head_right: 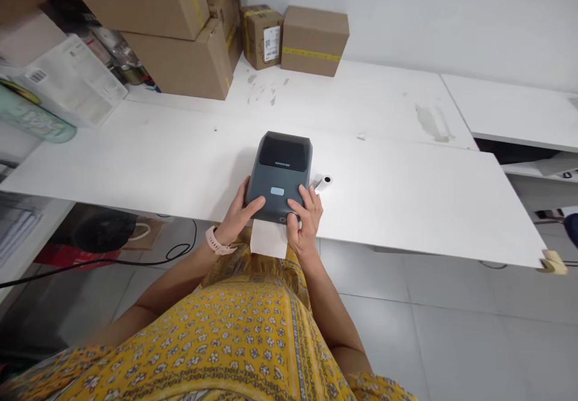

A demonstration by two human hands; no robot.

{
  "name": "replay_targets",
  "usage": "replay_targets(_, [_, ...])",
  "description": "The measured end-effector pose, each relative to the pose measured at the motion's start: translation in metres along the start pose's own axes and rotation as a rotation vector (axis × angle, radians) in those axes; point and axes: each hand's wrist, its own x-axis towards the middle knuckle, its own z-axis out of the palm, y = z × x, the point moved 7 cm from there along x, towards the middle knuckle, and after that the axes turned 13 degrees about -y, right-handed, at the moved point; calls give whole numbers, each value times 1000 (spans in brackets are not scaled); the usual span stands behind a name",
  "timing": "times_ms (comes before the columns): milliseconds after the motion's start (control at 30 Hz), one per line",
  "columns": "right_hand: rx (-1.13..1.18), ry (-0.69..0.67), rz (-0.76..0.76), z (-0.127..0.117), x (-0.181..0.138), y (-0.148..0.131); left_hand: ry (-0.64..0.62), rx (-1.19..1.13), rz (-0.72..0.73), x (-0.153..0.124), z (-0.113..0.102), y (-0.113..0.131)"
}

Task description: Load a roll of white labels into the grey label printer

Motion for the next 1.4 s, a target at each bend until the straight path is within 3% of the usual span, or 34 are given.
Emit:
replay_targets(67, [27,11,-38,1,-2,5,-77,-167,-43,9,4,-6])
replay_targets(167, [43,-11,-34,5,-3,14,-90,-230,-59,9,4,-8])
replay_targets(367, [159,78,-67,11,-4,21,-48,-154,-32,7,1,-9])
replay_targets(533, [20,-25,44,4,1,14,-107,-50,2,1,1,-19])
replay_targets(700, [46,-53,68,-7,4,1,-126,45,62,-24,15,-30])
replay_targets(800, [60,-41,77,-10,5,-2,-55,36,4,-41,18,-37])
replay_targets(867, [46,-45,102,-11,6,-4,44,16,-91,-53,11,-39])
replay_targets(933, [24,-49,118,-14,10,-7,65,-24,-200,-62,8,-39])
replay_targets(1100, [-93,-96,35,-16,29,-25,-283,-341,-356,-57,35,-30])
replay_targets(1267, [-73,-120,28,-12,37,-27,-351,-579,-385,-56,49,-28])
replay_targets(1400, [-95,-173,44,-10,36,-23,-371,-601,-452,-67,49,-41])
